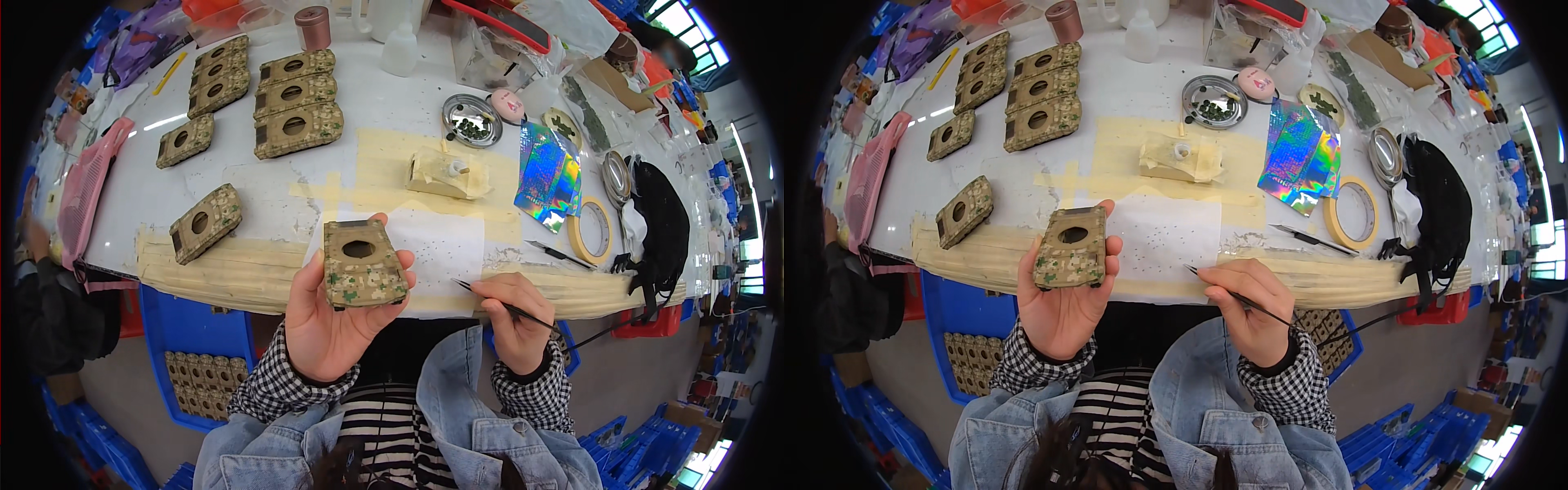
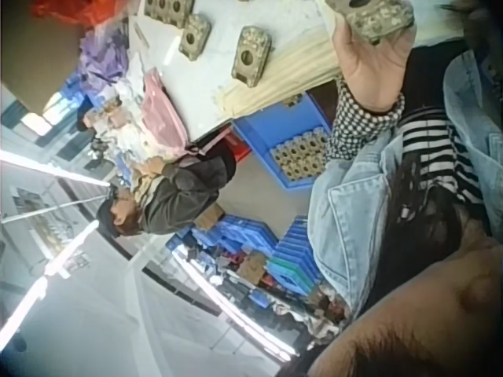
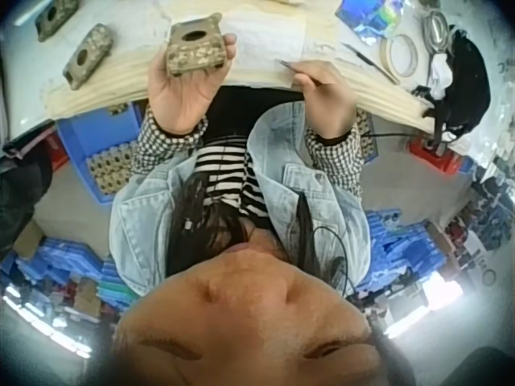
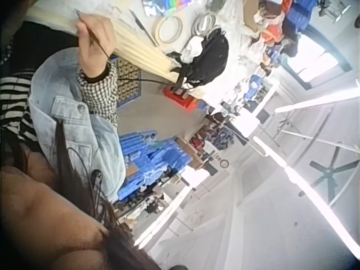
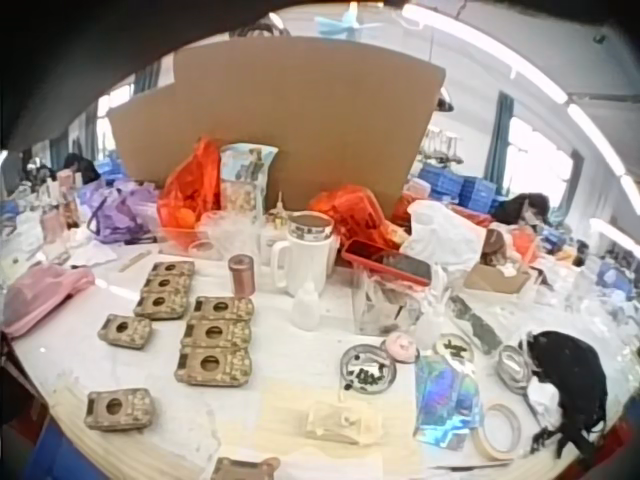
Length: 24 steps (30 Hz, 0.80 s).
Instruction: Painting and detailing camouflage patterns and assembly parts on miniature toy tanks at a factory workbench.
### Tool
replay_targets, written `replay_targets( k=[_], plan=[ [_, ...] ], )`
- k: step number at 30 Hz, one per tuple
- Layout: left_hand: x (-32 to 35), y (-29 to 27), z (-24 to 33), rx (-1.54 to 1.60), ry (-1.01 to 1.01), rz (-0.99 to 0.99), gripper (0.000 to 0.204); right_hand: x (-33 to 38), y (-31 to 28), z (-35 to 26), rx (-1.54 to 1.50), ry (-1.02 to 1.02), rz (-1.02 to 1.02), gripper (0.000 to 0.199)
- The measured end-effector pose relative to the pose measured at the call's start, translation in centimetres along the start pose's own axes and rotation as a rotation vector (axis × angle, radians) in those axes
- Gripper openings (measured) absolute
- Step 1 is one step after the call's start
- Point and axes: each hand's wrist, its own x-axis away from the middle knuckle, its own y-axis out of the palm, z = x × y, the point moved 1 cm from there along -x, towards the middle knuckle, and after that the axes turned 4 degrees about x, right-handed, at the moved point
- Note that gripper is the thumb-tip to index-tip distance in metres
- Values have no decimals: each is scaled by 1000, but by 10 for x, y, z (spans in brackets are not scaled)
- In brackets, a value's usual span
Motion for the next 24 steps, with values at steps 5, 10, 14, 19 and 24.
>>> replay_targets(
  k=[5, 10, 14, 19, 24],
  plan=[
    [0, 0, 0, -8, 4, -17, 63, 0, 0, 0, -1, 10, 5, 13],
    [0, 0, 0, -19, -2, 11, 59, 1, 0, 0, -16, 33, 15, 12],
    [-1, -3, 0, 1, 9, -58, 71, -1, 0, -2, -48, 70, 24, 11],
    [-1, -3, 0, 0, 6, -61, 70, -4, -2, -3, -111, 174, 11, 11],
    [-1, -4, 0, 5, 8, -60, 70, -4, -1, -3, -104, 176, 8, 11]
  ],
)
